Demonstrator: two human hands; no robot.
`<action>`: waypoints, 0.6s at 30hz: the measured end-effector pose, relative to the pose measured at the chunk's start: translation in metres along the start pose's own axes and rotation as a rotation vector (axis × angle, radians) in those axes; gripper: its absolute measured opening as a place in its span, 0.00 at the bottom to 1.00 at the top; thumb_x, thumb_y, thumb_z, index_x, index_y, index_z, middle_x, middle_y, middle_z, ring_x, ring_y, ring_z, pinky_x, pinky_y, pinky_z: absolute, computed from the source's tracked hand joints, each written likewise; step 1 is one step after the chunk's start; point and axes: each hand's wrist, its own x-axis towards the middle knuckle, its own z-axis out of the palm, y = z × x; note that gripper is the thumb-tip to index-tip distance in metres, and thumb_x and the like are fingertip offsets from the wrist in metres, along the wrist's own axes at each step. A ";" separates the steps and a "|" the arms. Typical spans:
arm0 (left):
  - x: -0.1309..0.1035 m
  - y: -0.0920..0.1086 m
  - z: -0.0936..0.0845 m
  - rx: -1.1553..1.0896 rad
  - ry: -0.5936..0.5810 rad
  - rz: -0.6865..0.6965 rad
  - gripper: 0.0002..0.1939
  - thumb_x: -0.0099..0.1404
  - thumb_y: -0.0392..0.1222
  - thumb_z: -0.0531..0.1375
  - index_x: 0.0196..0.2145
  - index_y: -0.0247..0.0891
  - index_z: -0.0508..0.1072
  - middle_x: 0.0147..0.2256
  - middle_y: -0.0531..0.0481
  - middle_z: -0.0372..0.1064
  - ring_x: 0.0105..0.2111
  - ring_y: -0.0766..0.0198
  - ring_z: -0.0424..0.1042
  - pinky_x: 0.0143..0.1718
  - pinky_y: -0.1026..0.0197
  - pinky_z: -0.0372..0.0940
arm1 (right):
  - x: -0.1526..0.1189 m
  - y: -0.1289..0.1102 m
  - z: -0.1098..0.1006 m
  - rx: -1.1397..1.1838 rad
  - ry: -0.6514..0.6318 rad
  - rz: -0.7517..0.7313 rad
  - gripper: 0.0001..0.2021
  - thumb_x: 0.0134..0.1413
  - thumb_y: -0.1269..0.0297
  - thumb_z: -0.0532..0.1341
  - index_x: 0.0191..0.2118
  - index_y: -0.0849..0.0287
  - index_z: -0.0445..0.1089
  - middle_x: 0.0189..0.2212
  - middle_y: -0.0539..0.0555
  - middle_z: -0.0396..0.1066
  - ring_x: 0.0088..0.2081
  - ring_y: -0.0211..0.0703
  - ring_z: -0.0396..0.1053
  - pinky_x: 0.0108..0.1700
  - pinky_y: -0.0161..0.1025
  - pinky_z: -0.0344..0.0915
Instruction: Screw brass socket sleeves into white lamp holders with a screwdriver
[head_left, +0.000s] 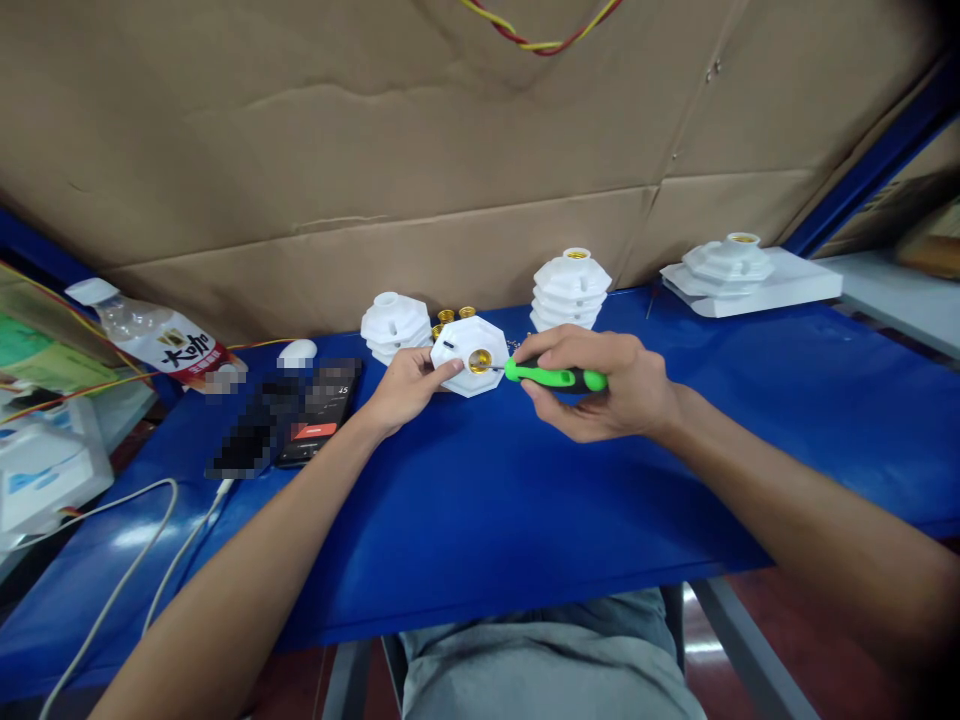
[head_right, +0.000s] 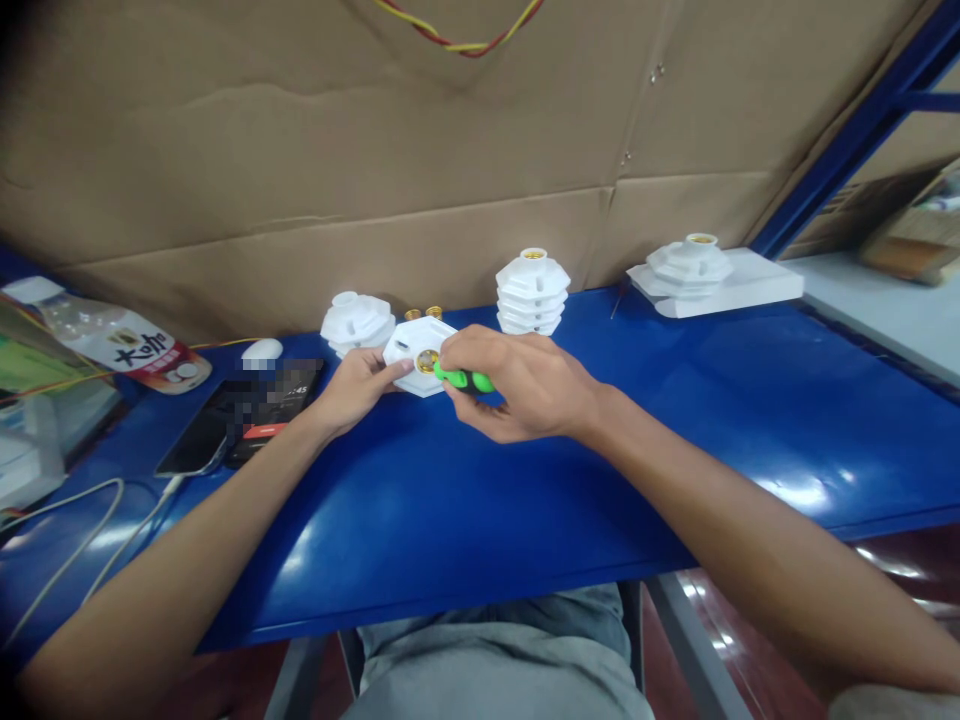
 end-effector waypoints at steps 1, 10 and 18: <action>0.000 0.000 0.000 0.023 0.007 0.013 0.19 0.64 0.56 0.73 0.38 0.34 0.83 0.37 0.41 0.83 0.37 0.54 0.81 0.44 0.51 0.75 | 0.001 -0.002 -0.001 -0.016 -0.012 -0.001 0.20 0.58 0.72 0.68 0.53 0.50 0.68 0.44 0.50 0.82 0.39 0.41 0.82 0.37 0.37 0.78; -0.002 0.007 0.002 0.154 0.044 0.106 0.17 0.65 0.55 0.72 0.35 0.36 0.83 0.34 0.44 0.81 0.36 0.56 0.77 0.40 0.55 0.73 | 0.006 -0.013 -0.003 -0.197 -0.102 0.052 0.10 0.63 0.67 0.66 0.49 0.53 0.73 0.44 0.51 0.83 0.38 0.40 0.82 0.33 0.35 0.73; 0.000 0.000 -0.002 -0.020 -0.016 0.013 0.20 0.63 0.55 0.74 0.39 0.33 0.84 0.39 0.41 0.84 0.37 0.56 0.80 0.45 0.53 0.76 | 0.014 -0.015 -0.008 -0.433 -0.120 -0.114 0.11 0.66 0.60 0.65 0.52 0.53 0.74 0.46 0.53 0.82 0.37 0.42 0.80 0.33 0.37 0.70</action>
